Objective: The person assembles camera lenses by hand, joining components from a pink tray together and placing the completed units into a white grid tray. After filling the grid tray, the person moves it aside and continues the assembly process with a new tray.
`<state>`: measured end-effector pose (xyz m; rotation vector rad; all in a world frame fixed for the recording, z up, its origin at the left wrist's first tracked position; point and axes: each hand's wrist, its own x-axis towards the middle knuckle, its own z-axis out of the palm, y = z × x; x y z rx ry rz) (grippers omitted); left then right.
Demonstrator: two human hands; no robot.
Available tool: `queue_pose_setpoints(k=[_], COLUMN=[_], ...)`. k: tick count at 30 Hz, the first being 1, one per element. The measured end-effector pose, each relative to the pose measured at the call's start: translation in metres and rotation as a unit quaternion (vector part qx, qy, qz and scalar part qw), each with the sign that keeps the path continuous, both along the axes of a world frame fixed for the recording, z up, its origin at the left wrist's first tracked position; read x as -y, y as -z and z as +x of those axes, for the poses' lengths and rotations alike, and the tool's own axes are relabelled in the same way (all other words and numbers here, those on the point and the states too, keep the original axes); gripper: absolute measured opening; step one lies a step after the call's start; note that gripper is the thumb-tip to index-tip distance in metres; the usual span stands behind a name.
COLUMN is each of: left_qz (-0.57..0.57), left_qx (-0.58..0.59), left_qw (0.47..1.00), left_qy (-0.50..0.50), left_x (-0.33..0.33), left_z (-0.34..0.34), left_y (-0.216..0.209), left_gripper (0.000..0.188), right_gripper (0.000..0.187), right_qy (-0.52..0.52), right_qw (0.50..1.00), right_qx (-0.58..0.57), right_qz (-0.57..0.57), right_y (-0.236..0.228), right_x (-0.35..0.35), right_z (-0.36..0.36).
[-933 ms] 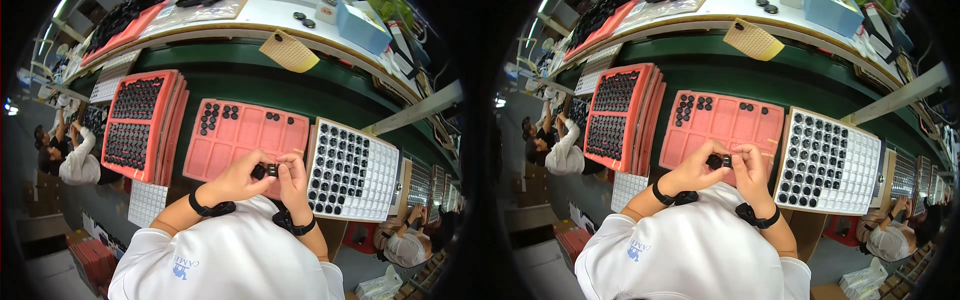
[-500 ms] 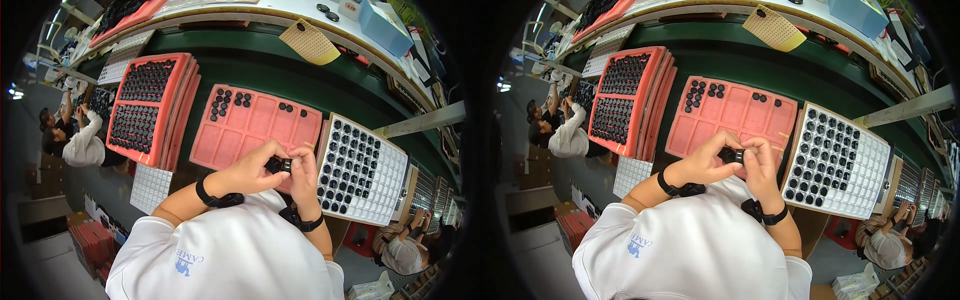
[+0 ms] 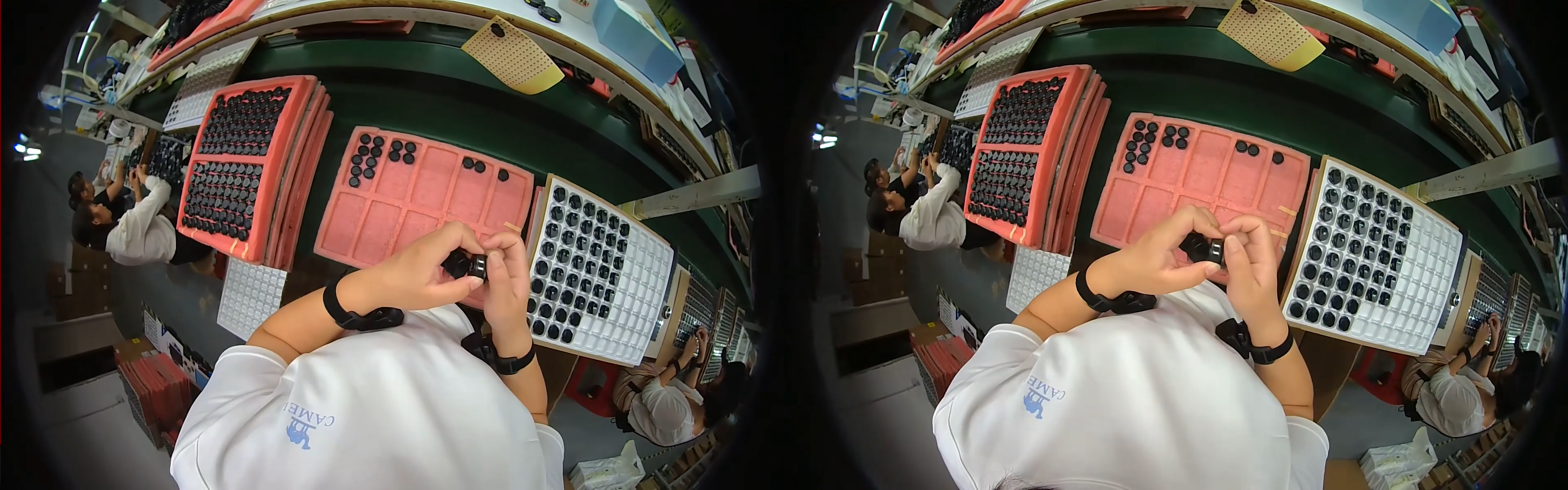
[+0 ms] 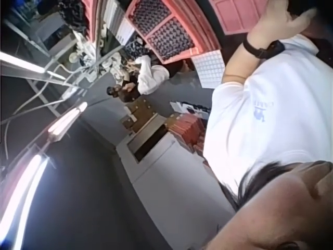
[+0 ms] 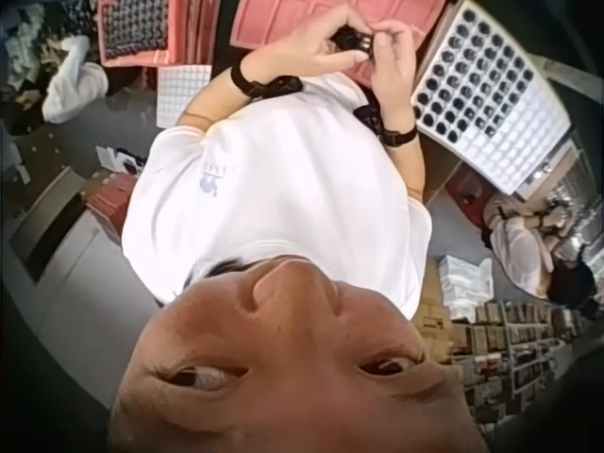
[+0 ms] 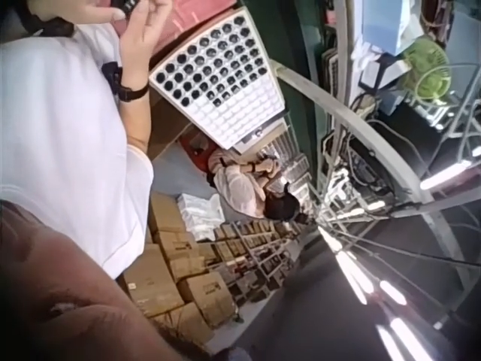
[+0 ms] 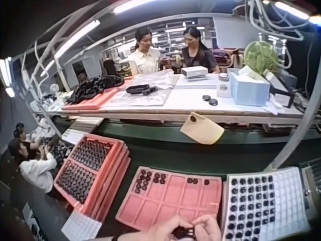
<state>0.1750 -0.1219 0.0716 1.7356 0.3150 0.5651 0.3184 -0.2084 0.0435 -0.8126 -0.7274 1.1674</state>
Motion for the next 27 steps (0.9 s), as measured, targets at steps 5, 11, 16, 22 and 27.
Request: queue_pose_setpoints(k=[5,11,16,22,27], left_qz=[-0.019,-0.040,-0.041,-0.044,-0.053], left_qx=[-0.009,0.006,0.024,0.048,0.047], left_qw=[1.000,0.999,0.999,0.998,0.997], left_qy=[-0.009,0.000,0.000,0.007,-0.012], left_x=[0.001,0.001,0.001,-0.003,-0.004], left_z=[-0.001,-0.003,-0.003,-0.002,-0.005], left_y=[0.000,0.002,0.004,0.009,0.008], left_gripper=[0.033,0.033,0.032,0.032,0.032], right_gripper=[0.019,0.019,0.023,0.034,0.036], right_qy=[0.048,-0.056,0.005,-0.020,-0.004], right_qw=[0.995,0.994,0.999,0.999,0.998], right_qx=[0.088,-0.092,0.050,0.034,0.068], right_qz=[-0.005,0.027,0.000,0.018,0.008], right_y=[-0.008,0.000,-0.007,-0.001,0.003], right_x=[-0.003,-0.001,0.000,0.003,0.005], right_z=[-0.009,-0.001,-0.006,-0.001,-0.003])
